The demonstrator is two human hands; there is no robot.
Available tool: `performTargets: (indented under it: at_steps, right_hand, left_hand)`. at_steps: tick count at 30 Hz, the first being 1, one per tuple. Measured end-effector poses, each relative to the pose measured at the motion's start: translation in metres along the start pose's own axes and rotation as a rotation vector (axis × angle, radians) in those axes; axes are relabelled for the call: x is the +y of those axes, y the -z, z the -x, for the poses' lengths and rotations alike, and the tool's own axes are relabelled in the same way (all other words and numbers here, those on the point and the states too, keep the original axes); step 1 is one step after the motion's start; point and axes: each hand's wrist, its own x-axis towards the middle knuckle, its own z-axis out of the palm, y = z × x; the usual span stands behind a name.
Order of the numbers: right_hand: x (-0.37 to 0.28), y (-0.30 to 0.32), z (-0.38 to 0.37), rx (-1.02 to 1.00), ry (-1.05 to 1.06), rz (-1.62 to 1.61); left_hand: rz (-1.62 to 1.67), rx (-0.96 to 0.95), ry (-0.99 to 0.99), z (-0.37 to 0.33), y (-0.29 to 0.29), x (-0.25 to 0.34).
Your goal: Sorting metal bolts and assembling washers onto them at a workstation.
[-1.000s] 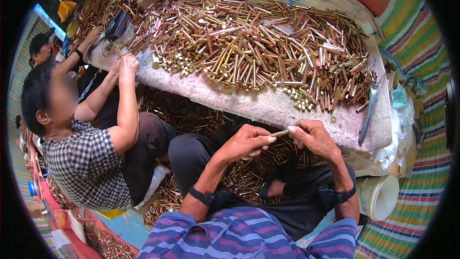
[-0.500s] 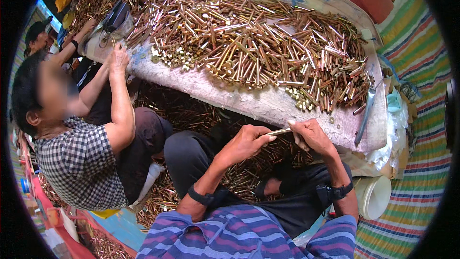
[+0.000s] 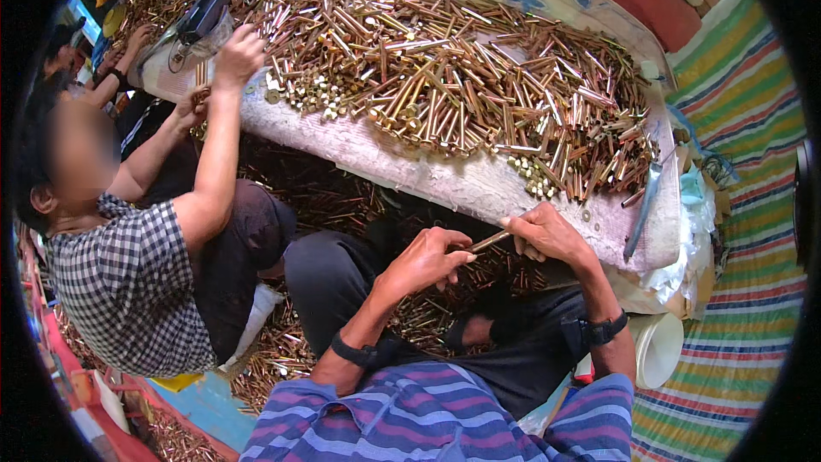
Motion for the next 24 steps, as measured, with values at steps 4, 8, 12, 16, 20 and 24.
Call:
performTargets:
  at_steps: [4, 8, 12, 16, 20, 24]
  right_hand:
    - [0.000, 0.002, -0.016, 0.037, 0.107, -0.014]
    - [-0.017, 0.003, -0.047, 0.355, 0.337, 0.096]
    - [-0.059, -0.007, -0.071, 0.458, 0.348, 0.064]
    - [-0.073, -0.011, -0.114, 0.539, 0.393, 0.294]
    - [-0.076, -0.025, -0.147, 0.597, 0.343, 0.480]
    - [-0.071, -0.017, -0.174, 0.646, 0.426, 0.520]
  left_hand:
    - [-0.269, 0.323, -0.225, 0.001, 0.007, -0.007]
    - [-0.493, 0.667, -0.428, 0.000, 0.028, 0.007]
    - [-0.848, 0.895, -0.567, 0.000, 0.058, 0.015]
    - [-0.900, 0.866, -0.360, 0.000, 0.093, 0.052]
    - [-0.927, 0.708, -0.207, -0.024, 0.121, 0.072]
    - [-0.983, 0.595, -0.203, -0.047, 0.130, 0.068]
